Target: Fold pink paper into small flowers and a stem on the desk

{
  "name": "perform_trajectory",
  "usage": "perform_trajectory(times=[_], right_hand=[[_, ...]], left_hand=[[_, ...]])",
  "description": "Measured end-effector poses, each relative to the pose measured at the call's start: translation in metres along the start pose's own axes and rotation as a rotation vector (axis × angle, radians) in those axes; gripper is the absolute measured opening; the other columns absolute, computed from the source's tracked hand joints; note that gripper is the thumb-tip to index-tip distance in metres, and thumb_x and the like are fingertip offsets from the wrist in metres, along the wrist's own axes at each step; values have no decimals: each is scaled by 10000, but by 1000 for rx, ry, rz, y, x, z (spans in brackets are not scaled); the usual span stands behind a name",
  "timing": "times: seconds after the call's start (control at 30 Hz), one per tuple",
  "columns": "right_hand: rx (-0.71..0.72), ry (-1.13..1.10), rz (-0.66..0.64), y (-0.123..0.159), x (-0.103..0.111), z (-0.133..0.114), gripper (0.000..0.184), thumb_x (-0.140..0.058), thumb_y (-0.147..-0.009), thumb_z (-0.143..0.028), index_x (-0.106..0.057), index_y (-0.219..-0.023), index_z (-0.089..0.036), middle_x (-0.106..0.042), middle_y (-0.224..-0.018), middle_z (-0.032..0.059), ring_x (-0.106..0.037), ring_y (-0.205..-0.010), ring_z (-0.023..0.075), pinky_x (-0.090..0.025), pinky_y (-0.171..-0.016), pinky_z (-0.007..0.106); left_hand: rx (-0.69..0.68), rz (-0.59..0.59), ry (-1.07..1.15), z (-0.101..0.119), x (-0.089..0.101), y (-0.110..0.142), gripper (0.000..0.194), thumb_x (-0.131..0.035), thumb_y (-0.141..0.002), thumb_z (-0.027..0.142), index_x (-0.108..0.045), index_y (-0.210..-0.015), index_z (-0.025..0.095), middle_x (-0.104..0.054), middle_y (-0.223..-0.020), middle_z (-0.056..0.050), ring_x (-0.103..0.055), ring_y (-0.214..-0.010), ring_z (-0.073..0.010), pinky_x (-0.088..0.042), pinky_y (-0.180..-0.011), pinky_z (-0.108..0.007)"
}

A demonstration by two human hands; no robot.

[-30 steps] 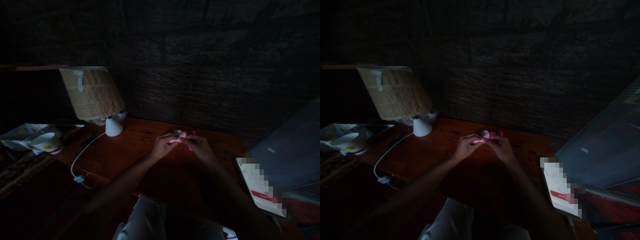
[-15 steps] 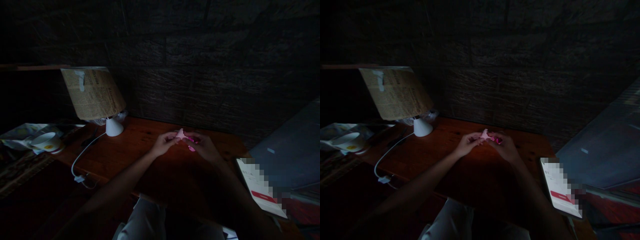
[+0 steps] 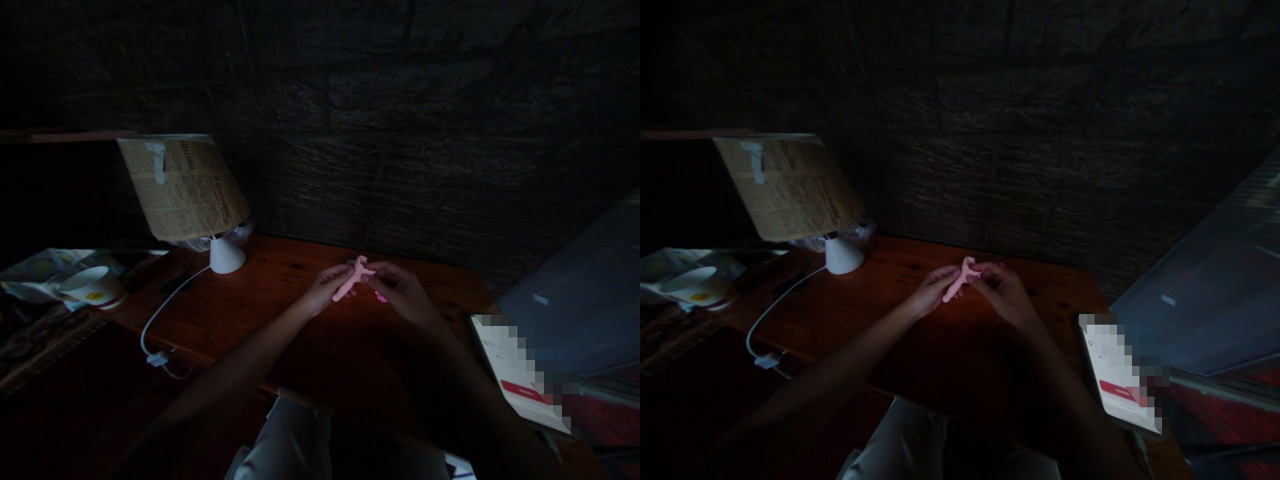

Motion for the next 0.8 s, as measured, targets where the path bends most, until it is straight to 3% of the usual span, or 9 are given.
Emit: perform_trajectory(times=[0.43,0.57,0.8], right_hand=[[16,45,75,4,-6,-5,344,-659,-785,-507,-732,-867,-181,-545,-606,-27,-436,-538,115,-355,-545,267],[35,31,62,4,-5,-8,315,-681,-778,-498,-739,-845,-197,-475,-557,-45,-402,-522,109,-338,-529,261],[-78,-184,260,2,24,8,337,-701,-758,-508,-732,-905,-206,-660,-736,8,-513,-580,120,-398,-523,243]], left_hand=[[-75,39,-136,11,-2,4,472,-755,-711,521,-752,-1038,181,-726,-862,-53,-510,-567,-63,-336,-479,-181],[-48,13,-64,7,-1,3,525,-765,-694,531,-741,-1076,171,-717,-843,-55,-507,-563,-61,-292,-461,-177],[40,-62,161,3,-5,2,487,-823,-657,466,-717,-958,99,-691,-798,-74,-503,-555,-60,-301,-507,-193]])
Point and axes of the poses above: each hand's wrist, its own y-axis away from the middle knuckle, its own x-axis out of the back of the hand, z = x × y, the point moved 5 cm from there along -y, towards the middle knuckle
